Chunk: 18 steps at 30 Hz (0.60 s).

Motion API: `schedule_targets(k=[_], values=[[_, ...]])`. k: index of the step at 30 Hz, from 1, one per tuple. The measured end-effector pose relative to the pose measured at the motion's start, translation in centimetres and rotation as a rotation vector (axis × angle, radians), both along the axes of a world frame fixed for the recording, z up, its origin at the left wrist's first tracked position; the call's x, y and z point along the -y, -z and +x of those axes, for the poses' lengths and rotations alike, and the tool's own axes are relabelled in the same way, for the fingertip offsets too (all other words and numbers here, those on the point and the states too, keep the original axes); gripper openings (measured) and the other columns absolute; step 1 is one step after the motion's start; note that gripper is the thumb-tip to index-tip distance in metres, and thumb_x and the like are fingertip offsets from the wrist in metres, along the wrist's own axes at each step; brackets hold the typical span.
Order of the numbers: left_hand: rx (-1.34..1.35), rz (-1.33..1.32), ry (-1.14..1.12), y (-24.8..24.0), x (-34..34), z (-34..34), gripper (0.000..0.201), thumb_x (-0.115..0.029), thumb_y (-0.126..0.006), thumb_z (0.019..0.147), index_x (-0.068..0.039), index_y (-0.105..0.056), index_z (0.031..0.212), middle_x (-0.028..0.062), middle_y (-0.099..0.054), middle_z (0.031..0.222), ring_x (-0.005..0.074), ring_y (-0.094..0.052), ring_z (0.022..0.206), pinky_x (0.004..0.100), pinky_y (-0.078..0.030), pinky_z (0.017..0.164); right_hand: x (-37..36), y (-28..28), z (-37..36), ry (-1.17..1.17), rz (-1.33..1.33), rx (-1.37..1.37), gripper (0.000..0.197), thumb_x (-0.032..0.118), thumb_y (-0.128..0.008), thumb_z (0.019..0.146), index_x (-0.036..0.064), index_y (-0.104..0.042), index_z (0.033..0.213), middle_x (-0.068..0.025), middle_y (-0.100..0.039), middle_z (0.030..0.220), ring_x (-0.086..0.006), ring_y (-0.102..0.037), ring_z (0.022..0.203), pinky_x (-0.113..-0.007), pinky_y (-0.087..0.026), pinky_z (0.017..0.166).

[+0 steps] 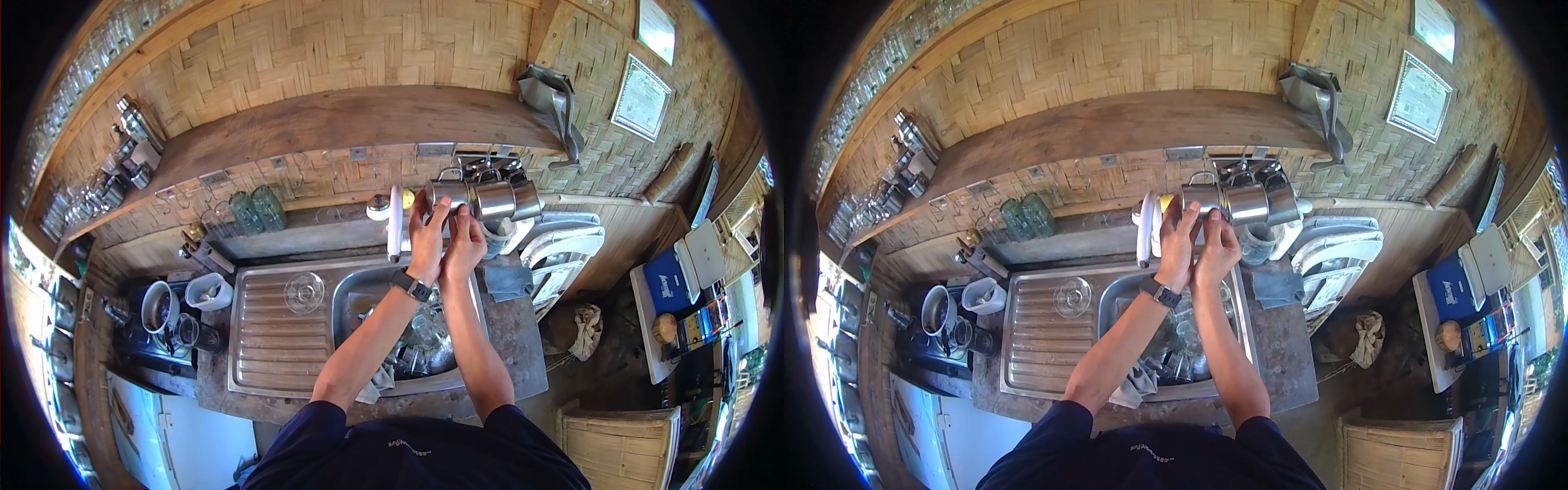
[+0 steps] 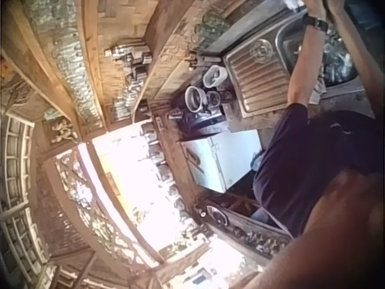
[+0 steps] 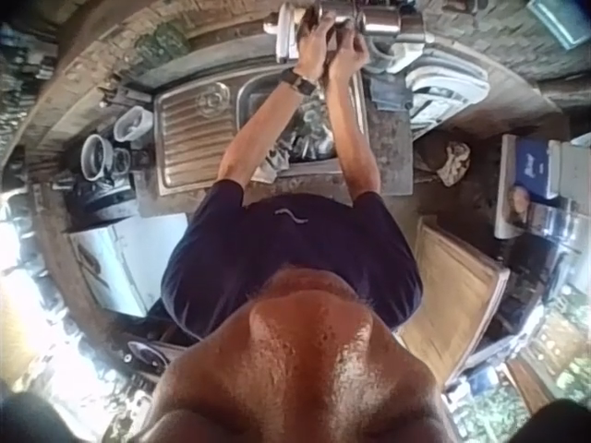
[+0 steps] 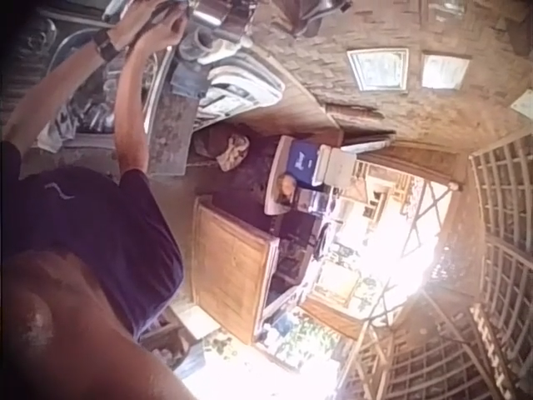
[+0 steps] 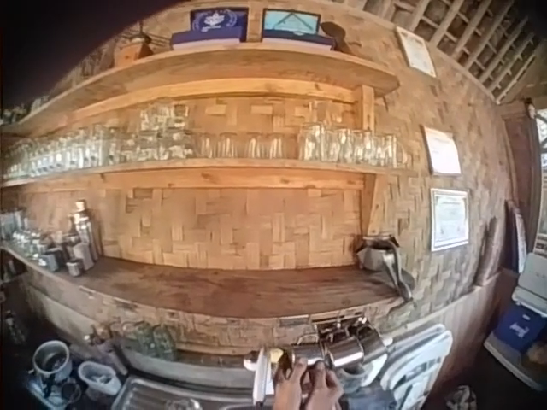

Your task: Washing a glass, pouring brewed tea into it, and adding ice from a cooler.

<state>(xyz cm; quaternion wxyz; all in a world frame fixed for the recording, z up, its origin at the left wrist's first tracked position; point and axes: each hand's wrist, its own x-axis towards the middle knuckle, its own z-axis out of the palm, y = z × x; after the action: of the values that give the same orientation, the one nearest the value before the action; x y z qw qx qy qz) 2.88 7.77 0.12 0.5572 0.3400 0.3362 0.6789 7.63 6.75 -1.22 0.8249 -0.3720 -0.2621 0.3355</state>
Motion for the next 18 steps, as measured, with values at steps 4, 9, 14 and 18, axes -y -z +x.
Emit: schedule_targets(k=[4,9,14,18], values=[[0.076,-0.05,0.043,0.5,-0.5,0.4,0.08,-0.03,-0.076,0.086,0.003,-0.034,0.145,0.0129,-0.046,0.139,0.0205,-0.043,0.128,0.0311,-0.034,0.108,-0.5,0.3,0.5,-0.079,0.009,-0.146,0.023,0.022,-0.073,0.091,-0.0004,-0.07,0.09,-0.0008,-0.065,0.085,-0.0092,-0.058,0.079,-0.024,-0.046,0.073],[0.018,-0.075,0.089,1.1,-0.2,-0.2,0.082,-0.023,-0.074,0.087,0.001,-0.025,0.149,0.0128,-0.042,0.137,0.0198,-0.05,0.122,0.0336,-0.041,0.106,-0.5,1.4,1.4,-0.107,0.007,-0.159,0.022,0.016,-0.071,0.091,-0.0022,-0.069,0.103,-0.005,-0.067,0.1,-0.0119,-0.061,0.091,-0.025,-0.051,0.082],[0.026,-0.142,0.276,4.4,3.9,-4.2,0.071,-0.019,-0.07,0.09,0.0,-0.031,0.147,0.0146,-0.043,0.142,0.0203,-0.052,0.124,0.0328,-0.043,0.103,2.3,4.8,2.8,-0.09,-0.126,-0.087,0.027,0.012,-0.071,0.09,-0.0057,-0.067,0.11,-0.0092,-0.069,0.104,-0.0157,-0.066,0.093,-0.029,-0.054,0.087],[-0.115,-0.38,0.378,10.4,9.7,-8.6,0.055,-0.019,-0.068,0.091,-0.003,-0.047,0.139,0.0089,-0.057,0.128,0.0155,-0.057,0.113,0.0297,-0.044,0.097,7.0,11.4,5.2,-0.184,-0.45,0.16,0.02,0.006,-0.071,0.088,-0.0042,-0.069,0.104,-0.0091,-0.07,0.097,-0.0141,-0.067,0.087,-0.024,-0.054,0.079]])
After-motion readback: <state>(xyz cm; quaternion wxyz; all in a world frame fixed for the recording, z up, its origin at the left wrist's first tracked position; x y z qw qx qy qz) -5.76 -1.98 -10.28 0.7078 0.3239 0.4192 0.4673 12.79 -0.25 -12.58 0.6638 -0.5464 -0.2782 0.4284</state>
